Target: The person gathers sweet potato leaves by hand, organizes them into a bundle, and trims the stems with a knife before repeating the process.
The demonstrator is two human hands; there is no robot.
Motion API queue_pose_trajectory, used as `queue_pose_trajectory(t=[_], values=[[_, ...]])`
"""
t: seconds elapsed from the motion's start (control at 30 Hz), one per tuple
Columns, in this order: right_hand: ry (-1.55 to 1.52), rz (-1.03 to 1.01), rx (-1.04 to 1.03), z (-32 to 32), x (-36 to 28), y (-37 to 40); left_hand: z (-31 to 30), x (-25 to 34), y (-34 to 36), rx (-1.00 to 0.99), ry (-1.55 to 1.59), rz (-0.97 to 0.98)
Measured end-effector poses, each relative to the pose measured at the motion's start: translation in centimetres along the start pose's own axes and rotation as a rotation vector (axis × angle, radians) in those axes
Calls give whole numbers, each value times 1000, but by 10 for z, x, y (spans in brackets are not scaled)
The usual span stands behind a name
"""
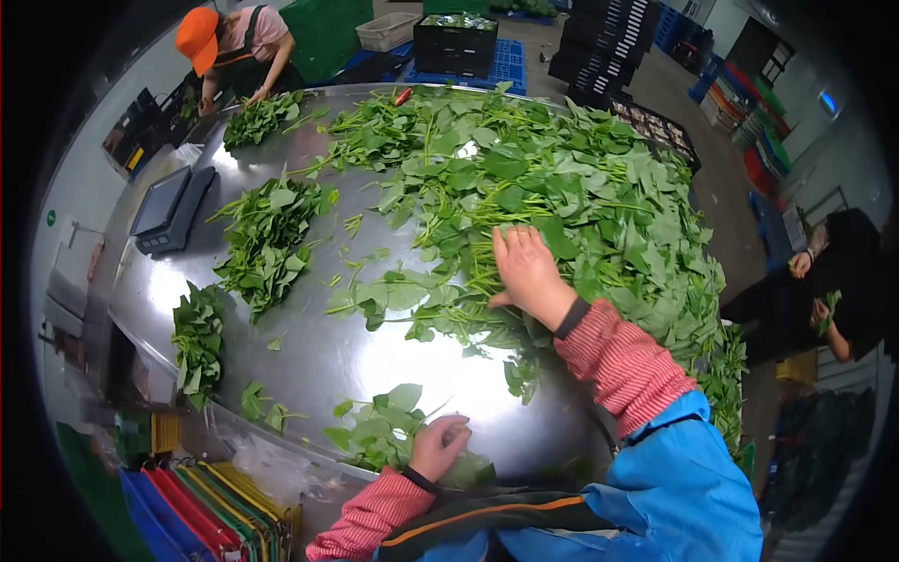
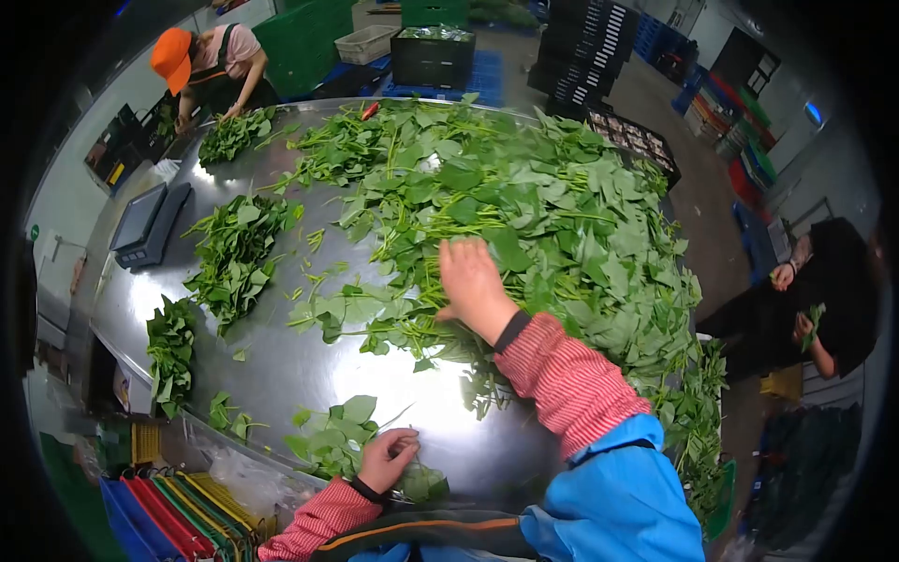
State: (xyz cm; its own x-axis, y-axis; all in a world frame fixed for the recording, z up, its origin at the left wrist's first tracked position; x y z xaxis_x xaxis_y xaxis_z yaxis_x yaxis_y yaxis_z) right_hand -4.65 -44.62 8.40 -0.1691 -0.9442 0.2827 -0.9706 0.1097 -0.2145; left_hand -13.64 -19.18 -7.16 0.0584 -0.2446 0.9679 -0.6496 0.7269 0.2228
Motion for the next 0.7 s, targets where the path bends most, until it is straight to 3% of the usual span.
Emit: queue_pose_trajectory(t=[0.07, 0.2, 0.33, 0.47, 0.57, 0.6, 0.7], values=[[57, 42, -199, 36, 1, -8, -13, -8, -3, 13, 19, -22], [-16, 90, -90, 36, -4, 7, -26, -29, -6, 18, 51, -53], [-119, 42, -124, 5, -12, 10, -28, -33, -16, -32, 72, -60], [-91, 114, -5, -31, 18, -15, -29, -27, -20, -26, 101, -18], [-459, 153, -197, -5, 55, -28, -28, -37, -21, -28, 230, -37], [-613, 308, -362, 8, 70, -25, -29, -40, -22, -23, 258, -51], [-695, 268, -65, 9, 96, -19, -30, -41, -27, -8, 299, -64]])
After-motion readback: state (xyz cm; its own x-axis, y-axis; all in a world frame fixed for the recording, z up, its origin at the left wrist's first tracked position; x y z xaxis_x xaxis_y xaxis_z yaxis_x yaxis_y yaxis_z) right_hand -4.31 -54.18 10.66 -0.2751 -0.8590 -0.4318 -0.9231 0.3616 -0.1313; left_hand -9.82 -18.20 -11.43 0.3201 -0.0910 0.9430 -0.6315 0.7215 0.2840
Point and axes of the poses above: each hand's wrist, its own y-axis away from the middle knuckle, its own z-axis out of the palm, x = y × z, the point moved 10 cm from there along -y, towards the middle knuckle, and after that the axes turned 4 degrees about y, right-handed, at the moved point
